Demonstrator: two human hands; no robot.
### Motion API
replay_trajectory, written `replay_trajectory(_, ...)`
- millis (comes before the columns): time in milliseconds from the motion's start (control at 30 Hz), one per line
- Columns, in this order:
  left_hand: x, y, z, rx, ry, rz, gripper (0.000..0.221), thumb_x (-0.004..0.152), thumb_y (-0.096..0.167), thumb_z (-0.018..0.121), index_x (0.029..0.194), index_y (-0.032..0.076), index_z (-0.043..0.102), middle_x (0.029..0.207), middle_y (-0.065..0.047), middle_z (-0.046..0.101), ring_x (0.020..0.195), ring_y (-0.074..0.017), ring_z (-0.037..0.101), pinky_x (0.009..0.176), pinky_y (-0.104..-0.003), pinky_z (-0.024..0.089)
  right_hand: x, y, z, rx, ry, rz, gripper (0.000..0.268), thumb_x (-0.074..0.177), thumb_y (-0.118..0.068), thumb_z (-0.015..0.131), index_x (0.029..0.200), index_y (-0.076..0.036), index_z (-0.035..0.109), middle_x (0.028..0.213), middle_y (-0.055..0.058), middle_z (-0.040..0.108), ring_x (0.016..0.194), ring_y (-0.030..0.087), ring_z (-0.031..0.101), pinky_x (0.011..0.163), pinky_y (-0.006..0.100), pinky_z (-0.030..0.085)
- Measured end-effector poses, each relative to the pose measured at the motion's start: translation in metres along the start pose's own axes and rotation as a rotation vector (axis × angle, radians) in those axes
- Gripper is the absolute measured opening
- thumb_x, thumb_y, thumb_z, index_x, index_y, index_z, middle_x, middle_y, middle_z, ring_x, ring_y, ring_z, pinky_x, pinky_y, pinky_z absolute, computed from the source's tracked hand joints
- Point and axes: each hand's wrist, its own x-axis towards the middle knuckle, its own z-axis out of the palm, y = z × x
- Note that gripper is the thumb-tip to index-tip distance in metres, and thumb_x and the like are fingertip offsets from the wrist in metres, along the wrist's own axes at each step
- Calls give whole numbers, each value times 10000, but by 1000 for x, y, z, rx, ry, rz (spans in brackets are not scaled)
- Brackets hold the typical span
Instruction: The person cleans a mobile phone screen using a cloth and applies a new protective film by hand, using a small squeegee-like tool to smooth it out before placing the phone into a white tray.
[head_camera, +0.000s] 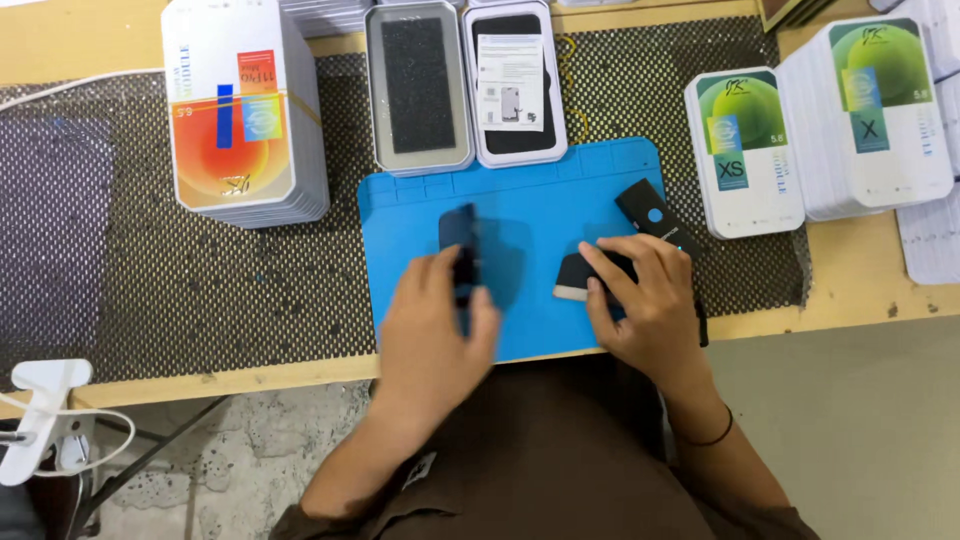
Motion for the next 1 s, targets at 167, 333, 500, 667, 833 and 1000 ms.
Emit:
replay_trajectory(167,-11,-30,-39,-331,-84,-282,362,953,31,497,1206,-154,679,973,-369,712,892,-507,706,579,-540,558,-3,3,5,-24,-1,4,337,920,-163,663,1236,-154,780,1135,73,682,1091,318,618,914,431,427)
replay_trajectory(333,-24,-63,-29,-614,-41,-362,382,1011,-9,407,1251,-92,692,917,-253,743,822,-269,641,618,-431,573,-3,1,4,-24,-14,25,301,935,-178,672,1214,-159,785,1139,74,680,1108,318,618,922,433,412)
replay_trajectory(500,-28,-74,9,-1023,-55,-349,418,1078,105,352,1405,-54,558,1121,-271,715,1036,-315,685,852,-505,610,2,6,-12,-36,140,154,251,942,-116,679,1168,-85,783,1213,140,667,1133,389,604,952,476,414)
replay_trajectory(667,-23,-56,28,-1110,-115,-265,525,1078,274,326,1489,-38,423,1277,-268,663,1153,-278,629,955,-501,580,9,11,-29,-136,30,316,333,945,-167,745,1250,-35,754,1246,193,683,1174,403,638,952,461,414)
replay_trajectory(833,-17,-36,26,-1094,-90,-170,551,907,92,733,1376,22,453,1108,-165,719,977,-155,638,846,-387,601,6,19,-28,-147,-83,389,347,926,-213,803,1261,-137,755,1145,109,719,1090,332,676,882,430,415)
replay_trajectory(1000,-26,-50,42,-938,26,-227,211,1012,107,581,1204,53,513,861,-56,593,790,-89,505,661,-281,444,9,23,-21,-224,11,286,237,942,-155,800,1178,-136,817,1006,65,706,907,273,713,766,375,484)
